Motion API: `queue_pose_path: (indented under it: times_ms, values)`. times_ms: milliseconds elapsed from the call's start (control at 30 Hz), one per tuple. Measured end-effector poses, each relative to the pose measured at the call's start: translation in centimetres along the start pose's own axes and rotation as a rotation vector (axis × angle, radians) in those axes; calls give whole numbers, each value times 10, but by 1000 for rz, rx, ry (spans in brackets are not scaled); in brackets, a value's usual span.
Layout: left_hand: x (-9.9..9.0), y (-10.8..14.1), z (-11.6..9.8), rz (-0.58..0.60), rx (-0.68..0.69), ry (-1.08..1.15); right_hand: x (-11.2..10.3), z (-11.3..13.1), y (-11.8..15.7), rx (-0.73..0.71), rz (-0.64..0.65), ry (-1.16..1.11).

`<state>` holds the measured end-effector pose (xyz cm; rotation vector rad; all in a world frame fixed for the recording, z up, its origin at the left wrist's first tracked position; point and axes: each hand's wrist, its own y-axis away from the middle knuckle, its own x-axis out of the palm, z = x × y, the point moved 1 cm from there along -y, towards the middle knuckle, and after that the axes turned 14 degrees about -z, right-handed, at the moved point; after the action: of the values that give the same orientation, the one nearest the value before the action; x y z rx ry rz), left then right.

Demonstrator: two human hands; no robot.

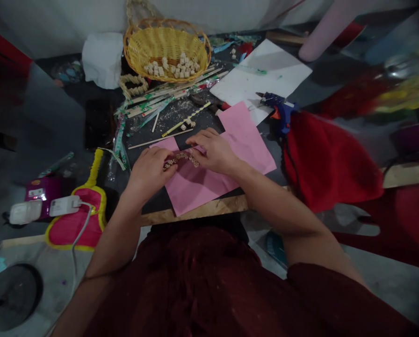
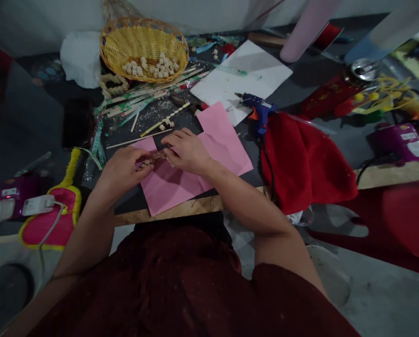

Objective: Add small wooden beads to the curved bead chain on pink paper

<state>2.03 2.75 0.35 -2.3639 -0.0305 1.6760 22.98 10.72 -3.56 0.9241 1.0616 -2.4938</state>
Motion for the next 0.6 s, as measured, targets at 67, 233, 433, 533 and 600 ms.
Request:
queue_pose_path:
  times_ms: [67, 233, 433, 533, 600]
  values:
    - [1, 1, -1, -4, 2, -14, 2, 2, 1, -7, 18, 13]
    - [3, 0, -4, -10, 7, -39, 9, 9, 5, 4, 39, 75]
    - [3, -1, -5, 0, 13, -73, 11, 12, 6, 45, 79, 100]
    - [2, -1, -6, -9, -5, -74, 10, 13, 5, 52, 93, 95]
    - [2, -1, -6, -3, -4, -65, 9, 13, 5, 49, 91, 100]
